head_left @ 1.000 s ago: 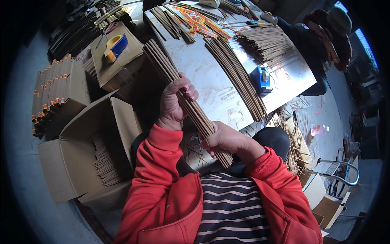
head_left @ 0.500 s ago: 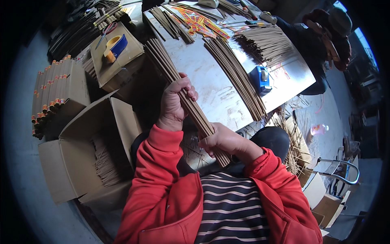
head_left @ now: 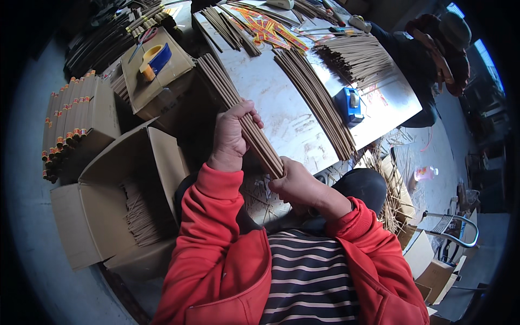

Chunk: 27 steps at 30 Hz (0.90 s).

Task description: The person gathers thin wooden sticks from a cardboard box, aligns them into a bundle, and wraps a small printed paper label around the bundle to secure it. The person repeats this process multiple times, placing the finished bundles into a box.

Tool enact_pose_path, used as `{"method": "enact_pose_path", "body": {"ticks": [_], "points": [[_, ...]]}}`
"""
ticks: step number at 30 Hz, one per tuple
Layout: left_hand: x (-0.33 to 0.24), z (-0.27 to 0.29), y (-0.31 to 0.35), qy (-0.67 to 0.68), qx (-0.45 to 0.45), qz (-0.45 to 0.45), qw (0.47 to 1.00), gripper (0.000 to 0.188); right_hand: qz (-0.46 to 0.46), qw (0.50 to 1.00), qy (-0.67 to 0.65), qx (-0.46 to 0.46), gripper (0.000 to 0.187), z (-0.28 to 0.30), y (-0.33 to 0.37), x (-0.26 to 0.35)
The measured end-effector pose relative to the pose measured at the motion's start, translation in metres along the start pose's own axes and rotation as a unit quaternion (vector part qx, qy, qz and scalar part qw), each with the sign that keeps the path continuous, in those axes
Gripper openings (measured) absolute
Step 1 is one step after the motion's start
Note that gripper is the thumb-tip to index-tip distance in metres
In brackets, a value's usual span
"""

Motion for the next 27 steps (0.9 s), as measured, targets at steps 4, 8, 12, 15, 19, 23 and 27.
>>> {"method": "enact_pose_path", "body": {"ticks": [4,8,12,15,19,23,27], "points": [[0.002,0.004,0.000,0.072,0.014,-0.008,0.997,0.012,0.032,0.996,0.081,-0.031,0.025,0.004,-0.002,-0.004],[-0.006,-0.005,0.003,0.176,0.144,-0.018,0.974,0.016,0.024,0.978,-0.161,0.128,0.026,-0.004,0.005,0.009],[0.000,0.003,0.003,-0.063,-0.055,0.013,0.996,0.014,-0.013,0.996,0.070,-0.051,0.027,0.002,0.000,-0.003],[0.003,0.005,-0.001,0.043,-0.008,0.002,0.999,0.012,0.018,0.987,0.144,-0.070,0.026,0.005,-0.002,-0.008],[-0.001,-0.006,0.003,0.169,0.121,0.002,0.978,0.012,0.040,0.946,-0.250,0.201,0.022,-0.002,0.004,0.008],[0.006,-0.003,0.003,0.053,0.009,0.021,0.998,0.014,0.002,0.991,-0.117,0.056,0.022,-0.002,0.004,0.010],[0.005,-0.002,0.002,0.075,0.028,0.021,0.997,0.015,-0.009,0.998,-0.052,0.028,0.022,-0.001,0.001,0.005]]}}
Point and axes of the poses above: each hand's wrist, its own y-axis away from the middle knuckle, its own z-axis out of the back of the hand, x = y × z, the point moved 3 cm from there along -y, towards the middle knuckle, and after that the axes turned 15 degrees about x, right-handed, at the moved point
